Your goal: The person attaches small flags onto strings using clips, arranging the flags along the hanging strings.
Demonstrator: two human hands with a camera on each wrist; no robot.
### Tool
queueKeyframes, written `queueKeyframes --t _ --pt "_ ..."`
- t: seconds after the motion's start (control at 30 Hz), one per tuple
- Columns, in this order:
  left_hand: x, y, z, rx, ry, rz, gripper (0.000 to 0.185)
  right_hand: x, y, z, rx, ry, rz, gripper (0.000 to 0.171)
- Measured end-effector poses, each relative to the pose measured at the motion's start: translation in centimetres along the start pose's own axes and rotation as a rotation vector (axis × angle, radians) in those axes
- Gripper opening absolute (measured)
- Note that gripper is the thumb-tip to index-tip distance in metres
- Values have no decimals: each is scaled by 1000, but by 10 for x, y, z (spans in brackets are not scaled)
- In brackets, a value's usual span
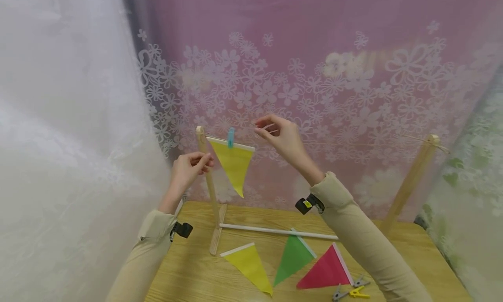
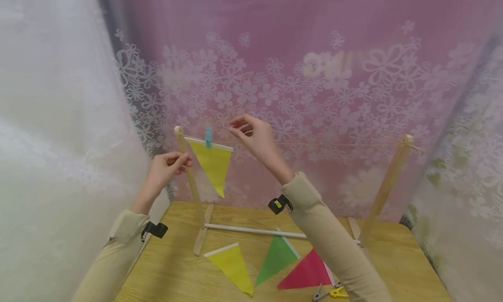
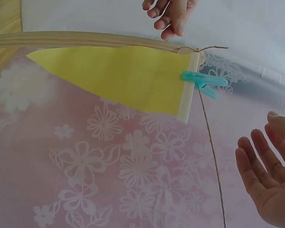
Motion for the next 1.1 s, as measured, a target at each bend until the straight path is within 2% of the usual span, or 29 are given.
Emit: queueKeyframes --t 0.27,0.47,0.73,0.83,1.1 --pt "7 -20 22 -23 -52 47 29 -12 -39 -29 -92 -21 -49 16" --pt "19 -32 45 -21 -101 70 29 -30 -69 -42 -114 -18 -9 17" --pt "36 -52 86 -7 -22 68 23 -58 -109 -49 -141 -76 12 16" --pt "48 -63 104 11 2 56 20 -75 -127 -50 -142 -109 24 16" --pt "82 -89 143 81 21 -38 22 -115 -174 -53 -165 -115 127 16"
Point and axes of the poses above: each hand's wrist, its own y-axis towards the middle knuckle, its own z-axis out of the palm, x = y × z, the point moved 5 cm from there along y, towards the middle knuckle, and after that the axes turned 7 degrees about y, right-handed, at the moved point
